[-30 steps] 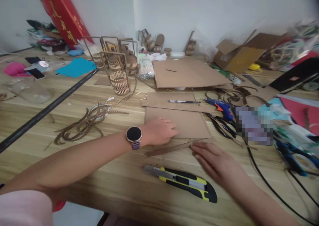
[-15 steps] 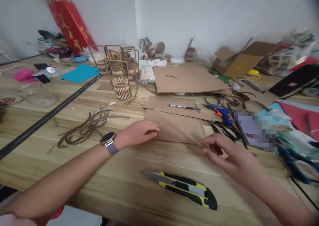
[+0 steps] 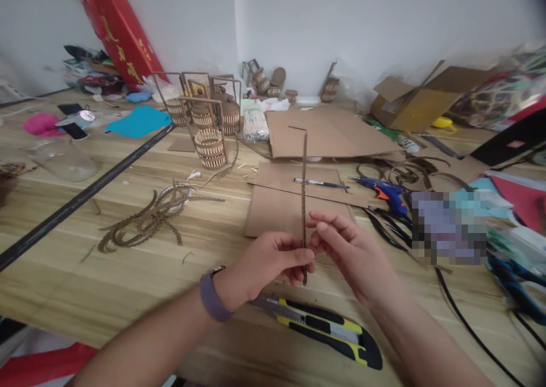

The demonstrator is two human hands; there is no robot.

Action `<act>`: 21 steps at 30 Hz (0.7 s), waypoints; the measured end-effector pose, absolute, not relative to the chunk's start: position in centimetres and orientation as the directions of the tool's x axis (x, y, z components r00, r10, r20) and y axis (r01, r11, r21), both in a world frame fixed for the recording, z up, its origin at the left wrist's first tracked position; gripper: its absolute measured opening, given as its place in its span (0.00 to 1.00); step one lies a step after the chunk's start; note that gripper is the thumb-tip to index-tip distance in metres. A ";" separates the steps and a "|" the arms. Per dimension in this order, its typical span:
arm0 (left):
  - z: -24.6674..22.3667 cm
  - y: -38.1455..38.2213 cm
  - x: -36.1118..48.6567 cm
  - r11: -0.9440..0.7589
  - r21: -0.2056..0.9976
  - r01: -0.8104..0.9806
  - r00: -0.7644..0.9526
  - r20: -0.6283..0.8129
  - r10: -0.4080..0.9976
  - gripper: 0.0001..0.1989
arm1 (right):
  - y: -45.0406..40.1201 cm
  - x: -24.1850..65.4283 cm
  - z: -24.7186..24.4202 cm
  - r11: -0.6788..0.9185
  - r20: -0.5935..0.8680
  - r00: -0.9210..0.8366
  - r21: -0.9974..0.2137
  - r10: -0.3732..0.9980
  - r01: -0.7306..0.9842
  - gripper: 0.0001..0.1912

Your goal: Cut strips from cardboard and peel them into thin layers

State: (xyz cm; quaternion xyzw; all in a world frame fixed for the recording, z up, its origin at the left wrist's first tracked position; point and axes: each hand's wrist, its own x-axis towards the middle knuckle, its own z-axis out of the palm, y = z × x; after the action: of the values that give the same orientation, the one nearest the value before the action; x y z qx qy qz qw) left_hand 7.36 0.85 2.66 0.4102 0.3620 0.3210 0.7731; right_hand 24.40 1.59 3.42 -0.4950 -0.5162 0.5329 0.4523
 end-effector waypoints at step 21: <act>2.5 0.7 6.8 0.521 0.735 -0.434 0.364 -0.386 0.848 0.25 | -1.2 24.4 2.4 0.762 0.625 -0.480 -0.318 0.616 0.564 0.07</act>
State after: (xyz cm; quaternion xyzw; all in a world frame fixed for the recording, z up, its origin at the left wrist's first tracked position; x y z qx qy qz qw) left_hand 6.85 0.67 2.51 0.2674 0.3872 0.4101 0.7813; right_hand 24.42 -1.16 2.44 -0.3433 -0.8594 0.0342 0.3772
